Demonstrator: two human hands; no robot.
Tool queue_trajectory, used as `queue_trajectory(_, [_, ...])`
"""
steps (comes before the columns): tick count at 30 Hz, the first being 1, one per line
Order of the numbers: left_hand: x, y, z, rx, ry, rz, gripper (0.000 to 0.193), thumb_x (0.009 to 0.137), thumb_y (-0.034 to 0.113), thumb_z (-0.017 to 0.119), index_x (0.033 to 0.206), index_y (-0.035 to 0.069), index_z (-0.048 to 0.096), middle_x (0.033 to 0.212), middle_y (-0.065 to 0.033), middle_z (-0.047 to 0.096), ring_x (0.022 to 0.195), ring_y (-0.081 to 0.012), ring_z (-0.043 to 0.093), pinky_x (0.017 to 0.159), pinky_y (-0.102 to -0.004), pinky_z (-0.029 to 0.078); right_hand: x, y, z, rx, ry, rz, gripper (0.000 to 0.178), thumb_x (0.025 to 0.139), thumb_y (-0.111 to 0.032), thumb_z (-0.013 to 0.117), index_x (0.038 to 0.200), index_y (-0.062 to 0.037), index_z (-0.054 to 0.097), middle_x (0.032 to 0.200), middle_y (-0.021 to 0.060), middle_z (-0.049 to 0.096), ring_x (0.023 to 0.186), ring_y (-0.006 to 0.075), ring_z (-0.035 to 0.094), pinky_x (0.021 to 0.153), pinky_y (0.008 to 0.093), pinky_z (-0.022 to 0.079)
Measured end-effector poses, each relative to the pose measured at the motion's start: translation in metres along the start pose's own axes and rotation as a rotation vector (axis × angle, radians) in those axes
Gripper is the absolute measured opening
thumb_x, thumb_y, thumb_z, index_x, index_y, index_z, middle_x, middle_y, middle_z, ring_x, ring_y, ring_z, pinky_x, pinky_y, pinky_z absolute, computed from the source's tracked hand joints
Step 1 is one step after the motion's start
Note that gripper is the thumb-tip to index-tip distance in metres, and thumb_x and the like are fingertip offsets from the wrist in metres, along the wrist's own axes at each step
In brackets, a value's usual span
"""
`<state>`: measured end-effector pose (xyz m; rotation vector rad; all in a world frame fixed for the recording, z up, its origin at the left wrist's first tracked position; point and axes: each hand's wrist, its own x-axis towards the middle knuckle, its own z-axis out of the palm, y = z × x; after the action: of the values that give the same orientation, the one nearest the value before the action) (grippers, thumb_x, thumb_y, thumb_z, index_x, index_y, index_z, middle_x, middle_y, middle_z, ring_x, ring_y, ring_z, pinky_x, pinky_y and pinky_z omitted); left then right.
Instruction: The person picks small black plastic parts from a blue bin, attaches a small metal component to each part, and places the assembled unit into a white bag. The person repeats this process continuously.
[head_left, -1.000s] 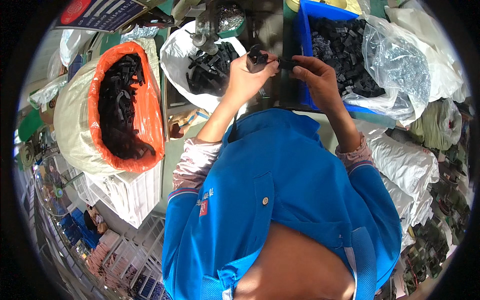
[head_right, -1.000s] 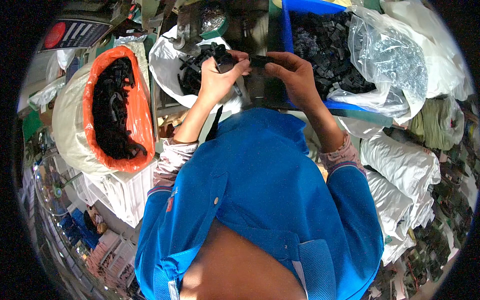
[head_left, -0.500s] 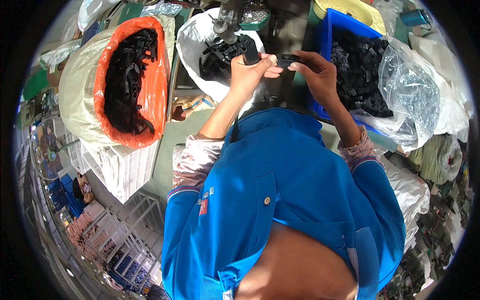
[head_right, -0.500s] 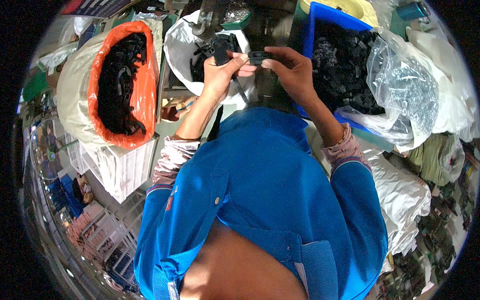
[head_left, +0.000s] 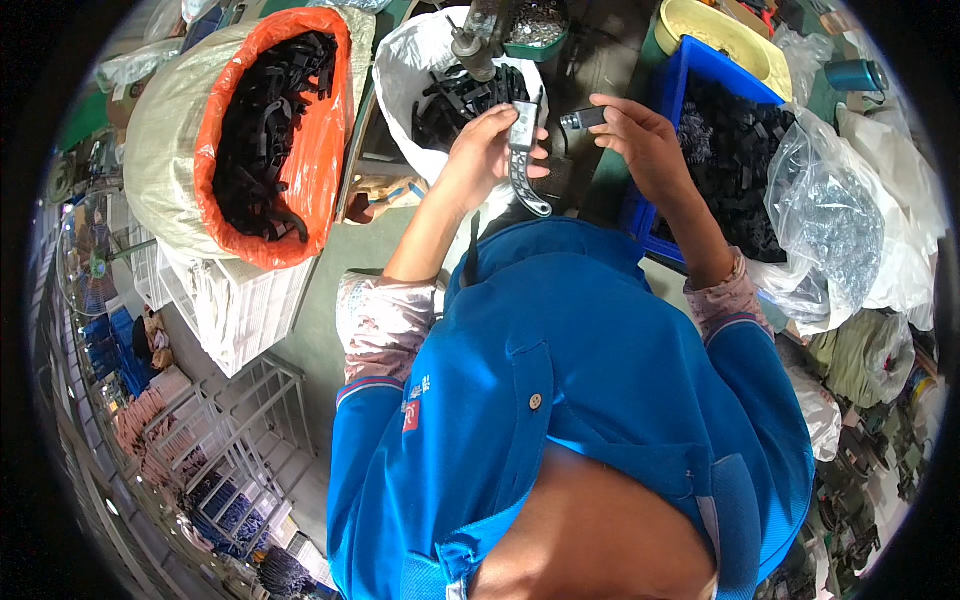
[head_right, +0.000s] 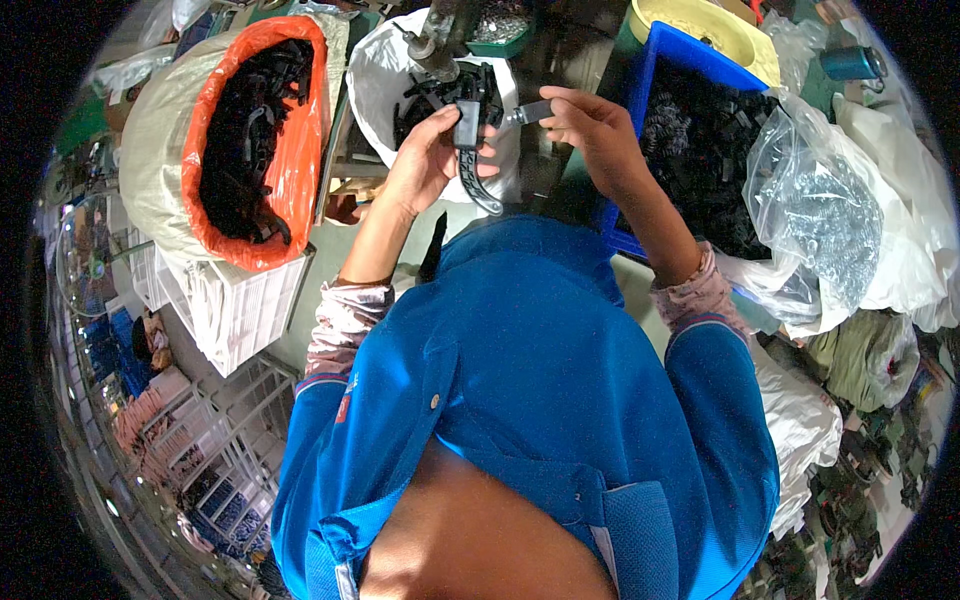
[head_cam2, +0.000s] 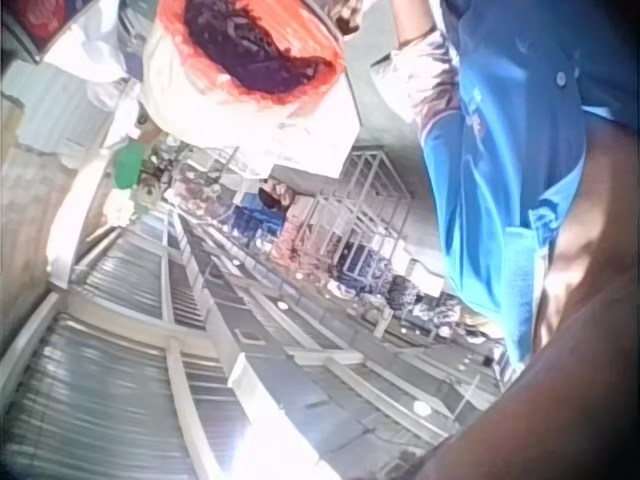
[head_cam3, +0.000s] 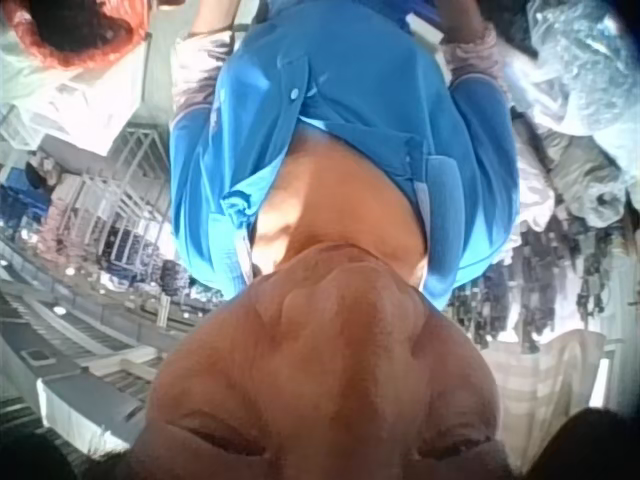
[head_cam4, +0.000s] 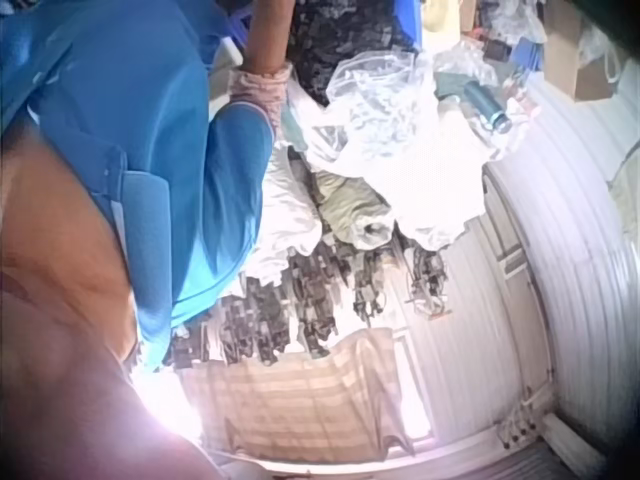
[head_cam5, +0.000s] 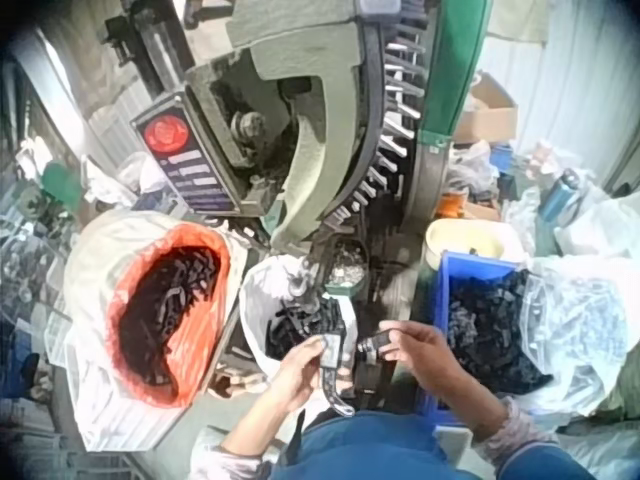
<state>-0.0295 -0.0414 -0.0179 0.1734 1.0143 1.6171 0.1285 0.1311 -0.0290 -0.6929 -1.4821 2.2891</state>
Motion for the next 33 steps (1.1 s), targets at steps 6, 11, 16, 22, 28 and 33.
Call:
queue_trajectory(6, [-0.006, -0.01, 0.004, 0.3, -0.08, 0.049, 0.031, 0.095, 0.02, 0.05, 0.118, -0.001, 0.051, 0.106, -0.0159, 0.063, 0.085, -0.0204, 0.066, 0.063, -0.0271, 0.055, 0.01, -0.016, -0.007, 0.04, 0.015, -0.038, 0.027, 0.087, -0.016, 0.064, 0.107, 0.0023, 0.059, 0.095, 0.0097, 0.063, 0.084, 0.0178, 0.063, 0.076, 0.0265, 0.049])
queue_trajectory(11, [-0.008, -0.016, 0.015, 0.323, -0.118, 0.019, 0.033, 0.094, 0.018, 0.053, 0.121, -0.001, 0.049, 0.106, -0.0156, 0.063, 0.083, -0.0198, 0.065, 0.062, -0.028, 0.056, 0.01, -0.025, -0.01, -0.01, -0.036, -0.071, 0.027, 0.086, -0.017, 0.066, 0.105, 0.0022, 0.061, 0.091, 0.0085, 0.064, 0.08, 0.015, 0.062, 0.073, 0.0262, 0.049])
queue_trajectory(16, [-0.005, -0.019, 0.014, 0.278, -0.147, -0.04, 0.034, 0.092, 0.014, 0.053, 0.123, 0.001, 0.049, 0.103, -0.0156, 0.062, 0.082, -0.0198, 0.064, 0.061, -0.0302, 0.057, 0.007, -0.026, -0.017, -0.177, -0.051, -0.095, 0.026, 0.085, -0.017, 0.067, 0.102, 0.0021, 0.063, 0.089, 0.0081, 0.065, 0.078, 0.0132, 0.061, 0.072, 0.0259, 0.049])
queue_trajectory(22, [-0.004, -0.021, 0.02, 0.255, -0.199, -0.084, 0.037, 0.09, 0.011, 0.052, 0.126, 0.002, 0.047, 0.104, -0.0158, 0.061, 0.082, -0.019, 0.063, 0.06, -0.0304, 0.057, 0.001, -0.032, -0.018, -0.322, -0.126, -0.079, 0.021, 0.086, -0.014, 0.065, 0.102, 0.0, 0.063, 0.084, 0.0045, 0.063, 0.074, 0.0095, 0.058, 0.071, 0.0229, 0.046])
queue_trajectory(28, [0.0, -0.023, 0.023, 0.228, -0.241, -0.097, 0.037, 0.09, 0.012, 0.053, 0.126, 0.002, 0.047, 0.105, -0.0145, 0.062, 0.081, -0.018, 0.063, 0.052, -0.0254, 0.052, -0.006, -0.029, -0.014, -0.31, -0.084, -0.069, 0.02, 0.084, -0.013, 0.067, 0.098, 0.0001, 0.063, 0.084, 0.0042, 0.063, 0.075, 0.0096, 0.058, 0.069, 0.0229, 0.045])
queue_trajectory(33, [0.003, -0.026, 0.029, 0.344, -0.23, -0.04, 0.033, 0.092, 0.012, 0.053, 0.123, 0.001, 0.047, 0.101, -0.013, 0.063, 0.079, -0.0168, 0.064, 0.049, -0.0227, 0.049, -0.018, -0.018, -0.009, -0.344, -0.045, -0.059, 0.017, 0.084, -0.013, 0.067, 0.094, 0.0005, 0.063, 0.087, 0.0047, 0.063, 0.077, 0.0093, 0.057, 0.071, 0.0233, 0.046])
